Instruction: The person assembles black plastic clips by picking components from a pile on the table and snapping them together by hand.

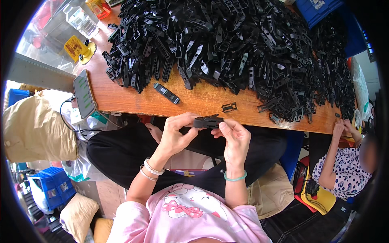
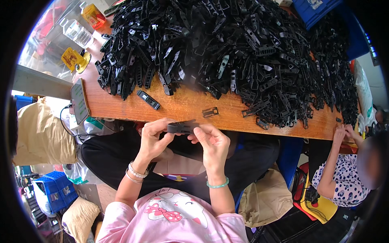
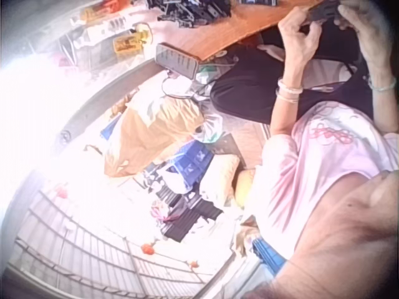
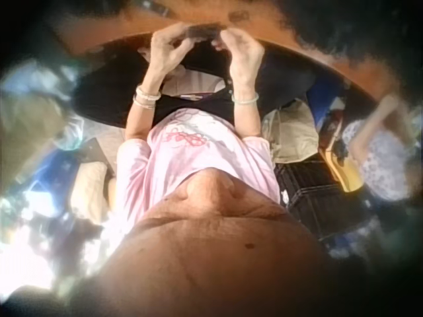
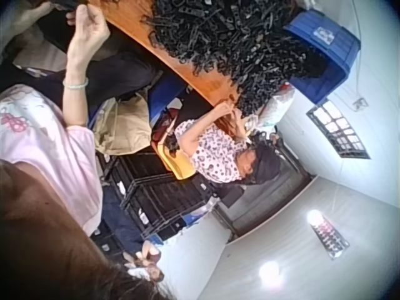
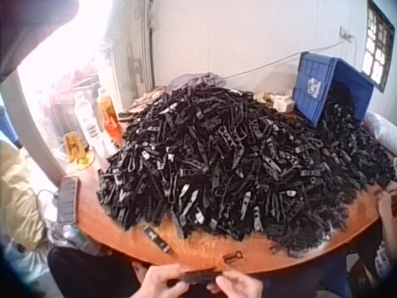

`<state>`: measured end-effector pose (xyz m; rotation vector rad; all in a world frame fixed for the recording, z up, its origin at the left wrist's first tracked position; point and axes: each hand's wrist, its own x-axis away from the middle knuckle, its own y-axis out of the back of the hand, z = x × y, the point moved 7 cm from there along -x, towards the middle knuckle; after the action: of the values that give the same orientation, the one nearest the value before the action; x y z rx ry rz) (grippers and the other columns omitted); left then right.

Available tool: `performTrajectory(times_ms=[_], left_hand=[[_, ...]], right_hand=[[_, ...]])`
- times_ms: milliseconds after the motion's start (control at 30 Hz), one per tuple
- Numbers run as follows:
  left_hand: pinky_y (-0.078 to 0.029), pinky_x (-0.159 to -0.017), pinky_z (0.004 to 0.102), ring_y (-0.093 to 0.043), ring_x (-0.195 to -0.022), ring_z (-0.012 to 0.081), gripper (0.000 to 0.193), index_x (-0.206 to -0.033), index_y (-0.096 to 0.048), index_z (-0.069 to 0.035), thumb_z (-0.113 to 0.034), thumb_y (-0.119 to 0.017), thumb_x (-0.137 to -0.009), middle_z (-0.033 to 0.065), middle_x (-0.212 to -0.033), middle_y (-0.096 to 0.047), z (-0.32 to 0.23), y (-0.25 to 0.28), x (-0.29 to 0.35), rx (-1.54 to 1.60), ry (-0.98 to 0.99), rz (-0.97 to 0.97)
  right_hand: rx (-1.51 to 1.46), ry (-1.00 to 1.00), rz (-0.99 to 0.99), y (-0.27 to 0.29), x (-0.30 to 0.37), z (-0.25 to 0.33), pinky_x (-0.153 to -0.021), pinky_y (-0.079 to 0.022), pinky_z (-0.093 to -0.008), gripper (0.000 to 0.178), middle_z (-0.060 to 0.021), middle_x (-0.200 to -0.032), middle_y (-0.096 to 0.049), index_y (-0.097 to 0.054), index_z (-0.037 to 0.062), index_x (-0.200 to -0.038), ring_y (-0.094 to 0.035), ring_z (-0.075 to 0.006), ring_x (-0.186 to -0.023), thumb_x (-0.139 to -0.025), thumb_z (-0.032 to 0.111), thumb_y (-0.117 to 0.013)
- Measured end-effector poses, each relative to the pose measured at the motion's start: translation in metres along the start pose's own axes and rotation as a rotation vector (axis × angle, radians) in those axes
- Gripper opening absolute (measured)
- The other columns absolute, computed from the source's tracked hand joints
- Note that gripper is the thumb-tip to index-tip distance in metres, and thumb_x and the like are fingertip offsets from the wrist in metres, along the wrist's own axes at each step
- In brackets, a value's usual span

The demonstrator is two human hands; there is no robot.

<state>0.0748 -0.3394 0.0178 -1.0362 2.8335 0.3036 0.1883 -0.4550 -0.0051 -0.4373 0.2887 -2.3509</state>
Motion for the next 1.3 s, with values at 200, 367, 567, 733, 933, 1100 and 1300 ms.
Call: performTrajectory(times_ms=[200, 367, 567, 733, 933, 1100, 1300], left_hand=[[-0.047, -0.061, 0.0227, -0.055, -0.068, 0.0063, 0.018, -0.09, -0.06, 0.003, -0.011, -0.068, -0.083, 0.0021, -0.082, -0.061, 0.017, -0.013, 0.005, 0.399, 0.408, 0.047], [-0.038, -0.062, 0.0192, -0.048, -0.068, 0.0056, 0.019, -0.089, -0.06, 0.001, -0.014, -0.069, -0.083, -0.0007, -0.075, -0.055, 0.001, -0.012, 0.004, 0.276, 0.174, 0.1], [-0.044, -0.063, 0.0265, -0.056, -0.074, 0.0163, 0.018, -0.095, -0.064, 0.002, -0.013, -0.057, -0.088, 0.0095, -0.085, -0.058, -0.01, 0.012, -0.006, -0.007, 0.003, 0.05], [-0.048, -0.07, 0.0377, -0.056, -0.089, 0.0286, 0.026, -0.098, -0.06, 0.001, 0.006, -0.056, -0.073, 0.0119, -0.104, -0.052, -0.023, 0.057, -0.026, -0.948, -0.156, -0.175], [-0.047, -0.063, 0.0258, -0.056, -0.072, 0.0137, 0.021, -0.091, -0.055, 0.001, 0.003, -0.066, -0.073, 0.0088, -0.091, -0.058, -0.007, 0.054, -0.012, -0.284, 0.176, -0.273], [-0.049, -0.072, 0.022, -0.06, -0.078, 0.0116, 0.023, -0.103, -0.052, 0.003, 0.003, -0.059, -0.082, 0.0057, -0.085, -0.059, 0.0, 0.022, 0.001, 0.332, 0.4, -0.076], [-0.051, -0.074, 0.0298, -0.066, -0.082, 0.0186, 0.039, -0.119, -0.051, 0.008, -0.004, -0.062, -0.084, 0.0153, -0.096, -0.066, -0.024, 0.013, 0.006, 0.022, 0.191, 0.188]], right_hand=[[0.254, 0.144, 0.061, -0.01, 0.012, 0.006, -0.06, -0.047, -0.0207, 0.013, -0.0047, -0.083, -0.058, -0.062, -0.0057, -0.085, -0.058, -0.0102, -0.069, -0.077, -0.001, -0.071], [0.171, 0.178, 0.026, -0.011, 0.016, 0.016, -0.062, -0.045, -0.0204, 0.014, -0.0066, -0.094, -0.058, -0.063, -0.0071, -0.09, -0.056, -0.0082, -0.077, -0.078, -0.002, -0.069], [0.125, 0.128, 0.059, -0.007, 0.012, 0.006, -0.055, -0.043, -0.0196, 0.016, -0.0091, -0.092, -0.061, -0.062, -0.0083, -0.099, -0.061, -0.0112, -0.073, -0.086, 0.001, -0.062], [0.062, 0.081, 0.096, -0.004, 0.012, 0.003, -0.056, -0.046, -0.0213, 0.021, -0.0093, -0.085, -0.062, -0.06, -0.0089, -0.104, -0.063, -0.0151, -0.069, -0.086, 0.001, -0.061], [0.005, 0.047, 0.166, -0.01, 0.015, 0.001, -0.067, -0.055, -0.0277, 0.022, -0.0109, -0.085, -0.062, -0.059, -0.0095, -0.105, -0.064, -0.0183, -0.072, -0.085, -0.001, -0.062], [0.023, 0.162, 0.243, -0.017, 0.019, 0.014, -0.072, -0.056, -0.027, 0.024, -0.0121, -0.096, -0.059, -0.062, -0.0096, -0.101, -0.063, -0.0166, -0.082, -0.077, -0.012, -0.064], [0.315, 0.351, 0.17, -0.02, 0.026, 0.026, -0.07, -0.055, -0.0224, 0.023, -0.0118, -0.094, -0.06, -0.063, -0.0072, -0.099, -0.062, -0.0141, -0.079, -0.077, -0.01, -0.066]])
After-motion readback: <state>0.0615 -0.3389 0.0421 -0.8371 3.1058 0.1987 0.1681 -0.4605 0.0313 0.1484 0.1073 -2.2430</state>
